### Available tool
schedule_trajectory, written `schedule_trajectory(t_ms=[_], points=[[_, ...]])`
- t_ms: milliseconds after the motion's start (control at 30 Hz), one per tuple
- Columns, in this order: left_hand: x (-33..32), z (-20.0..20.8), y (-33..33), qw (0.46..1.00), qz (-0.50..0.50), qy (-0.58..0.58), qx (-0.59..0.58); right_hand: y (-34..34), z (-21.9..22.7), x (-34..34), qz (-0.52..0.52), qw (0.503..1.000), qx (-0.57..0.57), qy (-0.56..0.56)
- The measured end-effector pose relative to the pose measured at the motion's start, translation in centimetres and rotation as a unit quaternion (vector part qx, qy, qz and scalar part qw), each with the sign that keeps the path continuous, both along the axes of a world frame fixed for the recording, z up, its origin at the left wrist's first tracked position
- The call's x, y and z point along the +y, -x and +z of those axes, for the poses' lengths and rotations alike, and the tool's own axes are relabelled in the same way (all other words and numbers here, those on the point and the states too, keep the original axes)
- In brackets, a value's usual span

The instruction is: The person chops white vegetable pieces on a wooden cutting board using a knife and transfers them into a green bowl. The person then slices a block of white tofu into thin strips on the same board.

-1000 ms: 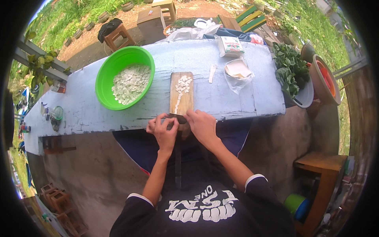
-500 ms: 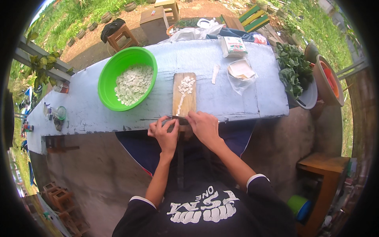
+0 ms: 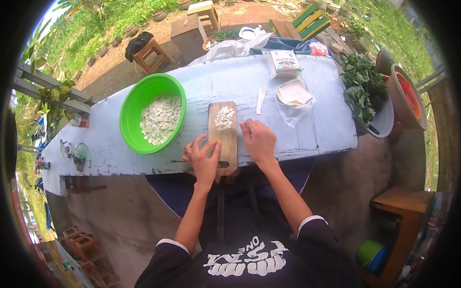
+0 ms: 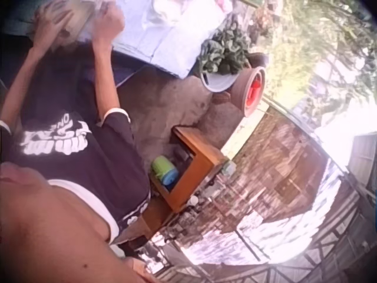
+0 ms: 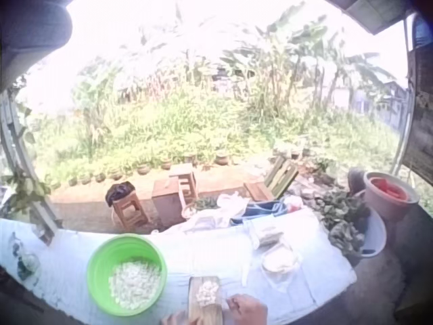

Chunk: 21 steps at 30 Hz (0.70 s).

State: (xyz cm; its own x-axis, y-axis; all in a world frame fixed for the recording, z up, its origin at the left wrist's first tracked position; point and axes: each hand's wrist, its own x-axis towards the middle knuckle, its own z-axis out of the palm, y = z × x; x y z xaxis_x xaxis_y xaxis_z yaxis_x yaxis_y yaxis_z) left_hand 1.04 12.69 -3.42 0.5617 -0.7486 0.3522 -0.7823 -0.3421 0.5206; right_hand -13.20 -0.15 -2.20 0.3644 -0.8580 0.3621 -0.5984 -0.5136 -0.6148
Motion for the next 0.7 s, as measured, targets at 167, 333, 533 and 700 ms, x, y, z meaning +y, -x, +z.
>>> schedule_trajectory(t_ms=[167,333,533,700], points=[[-3.6,-0.4,-1.3,1.000,-0.003,-0.006,0.007,0.9,-1.6,-0.1,-0.022,0.996,-0.006,0.092],[-5.4,0.9,-1.2,1.000,0.007,-0.018,0.008,0.9,-1.5,-0.3,-0.052,0.995,-0.028,0.085],[-6.9,2.0,2.6,0.994,-0.104,0.024,0.003,1.3,-1.4,-0.7,-0.184,0.978,-0.090,0.038],[-12.4,1.5,4.7,0.987,-0.158,-0.010,-0.036,1.2,-1.6,-1.4,-0.239,0.964,-0.102,0.045]])
